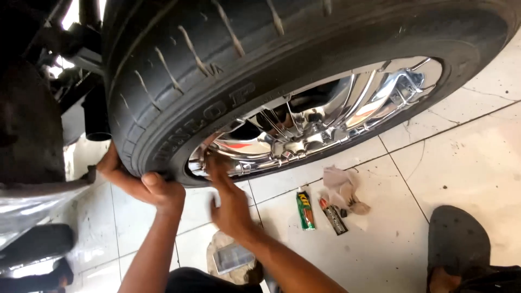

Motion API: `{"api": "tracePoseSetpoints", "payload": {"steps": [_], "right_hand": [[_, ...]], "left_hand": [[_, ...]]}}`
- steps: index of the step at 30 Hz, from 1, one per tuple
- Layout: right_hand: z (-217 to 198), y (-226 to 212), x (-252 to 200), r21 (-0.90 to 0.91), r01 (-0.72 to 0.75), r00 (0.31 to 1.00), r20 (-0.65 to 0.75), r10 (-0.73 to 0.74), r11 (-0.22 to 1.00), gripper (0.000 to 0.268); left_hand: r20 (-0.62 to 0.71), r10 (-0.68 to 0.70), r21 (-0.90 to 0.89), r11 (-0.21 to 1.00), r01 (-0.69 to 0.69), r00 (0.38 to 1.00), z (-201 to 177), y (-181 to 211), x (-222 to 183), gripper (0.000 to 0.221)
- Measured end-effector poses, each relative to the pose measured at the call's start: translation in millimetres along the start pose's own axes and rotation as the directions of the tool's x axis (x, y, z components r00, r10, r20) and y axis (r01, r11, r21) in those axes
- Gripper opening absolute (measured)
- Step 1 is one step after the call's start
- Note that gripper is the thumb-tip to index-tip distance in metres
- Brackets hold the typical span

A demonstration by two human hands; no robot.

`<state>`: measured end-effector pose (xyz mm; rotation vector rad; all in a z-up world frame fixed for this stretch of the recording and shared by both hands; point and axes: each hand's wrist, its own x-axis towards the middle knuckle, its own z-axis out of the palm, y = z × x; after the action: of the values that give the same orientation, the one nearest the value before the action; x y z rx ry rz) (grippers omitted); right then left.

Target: The person polishes the chrome rim of a car wheel using a cloth and metal polish.

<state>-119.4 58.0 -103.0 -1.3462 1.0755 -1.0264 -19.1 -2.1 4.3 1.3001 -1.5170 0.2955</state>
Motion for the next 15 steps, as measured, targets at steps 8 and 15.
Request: {"api": "tracePoseSetpoints", "payload": {"steps": [8, 15], "right_hand": [[13.6, 5.8, 1.2, -0.033, 0.225, 0.959, -0.168, -0.228, 0.974, 0.081], [6.7, -1.0, 14.7, 0.05, 0.146, 0.965, -0.228, -0.131, 0.988, 0.076]], "left_hand": [[0.018, -0.016, -0.041, 0.999, 0.016, 1.0, 2.2, 3.3, -2.9, 0.095], [0.042, 0.023, -0.098, 0.995, -0.018, 0.999, 8.7, 11.1, 5.0, 0.096]]}}
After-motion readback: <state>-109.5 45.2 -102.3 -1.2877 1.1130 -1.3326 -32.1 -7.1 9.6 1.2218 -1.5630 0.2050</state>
